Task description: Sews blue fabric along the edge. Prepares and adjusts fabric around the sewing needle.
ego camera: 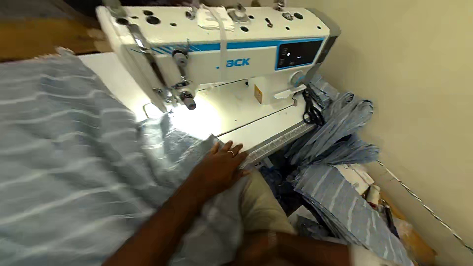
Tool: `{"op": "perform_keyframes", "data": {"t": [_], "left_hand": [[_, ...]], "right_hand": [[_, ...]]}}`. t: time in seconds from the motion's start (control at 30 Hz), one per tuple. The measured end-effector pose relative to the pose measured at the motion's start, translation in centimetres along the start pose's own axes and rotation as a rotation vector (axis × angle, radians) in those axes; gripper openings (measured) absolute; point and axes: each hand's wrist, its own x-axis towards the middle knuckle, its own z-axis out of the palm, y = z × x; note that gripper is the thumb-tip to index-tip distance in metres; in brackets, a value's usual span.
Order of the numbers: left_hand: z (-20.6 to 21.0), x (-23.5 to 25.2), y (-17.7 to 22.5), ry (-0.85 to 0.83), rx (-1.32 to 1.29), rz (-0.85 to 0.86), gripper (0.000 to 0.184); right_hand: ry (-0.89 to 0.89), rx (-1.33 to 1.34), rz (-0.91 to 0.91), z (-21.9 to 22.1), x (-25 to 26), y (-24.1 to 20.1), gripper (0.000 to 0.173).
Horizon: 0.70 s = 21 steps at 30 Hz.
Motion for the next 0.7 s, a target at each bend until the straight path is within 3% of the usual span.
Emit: {"op": "perform_keyframes", "data": {"t": [0.1, 0.2, 0.23, 0.3, 0.4, 0.47, 0.53, 0.63, 0.7], "left_hand": [[1.5, -1.5, -1.2, 0.196, 0.068, -0.393, 0.073], [2.2, -3.0, 1.0, 0.3, 0.055, -0.712, 0.081], [2.3, -3.0, 1.2, 0.327, 0.063, -0.757, 0.083], [2.1, -2.7, 0.6, 0.379, 0.045, -0.758, 0.082], [0.5, -2.6, -1.0, 0.435, 0.072, -0.516, 0.048], [-0.9, -1.7, -2.3, 0.266, 0.103, -0.414, 0.033], [-3.3, 0.0, -3.5, 0.048, 0.08, -0.494, 0.039], [-6.1, 3.0, -6.0, -0.142, -0.072, -0.66, 0.069], [-7.4, 4.2, -7.0, -0.201, -0.278, -0.764, 0.06]], "right_hand": [[-0.171, -0.394, 0.16, -9.4, -6.1, 2.8, 0.02], [-0.143, -0.524, 0.21, -13.7, -7.0, 4.5, 0.024], [-0.072, -0.525, 0.177, -14.1, -6.1, 3.8, 0.034], [0.106, -0.466, 0.049, -14.0, -3.2, 2.1, 0.055], [0.508, -0.263, -0.263, -11.7, 2.1, -0.4, 0.031], [0.761, -0.333, -0.314, -10.1, 4.2, -1.5, 0.028], [0.937, -0.601, -0.305, -9.2, 5.2, -1.9, 0.034], [0.968, -0.916, -0.149, -8.3, 5.4, -2.3, 0.054], [0.923, -1.01, -0.105, -8.1, 5.4, -2.4, 0.057]]}}
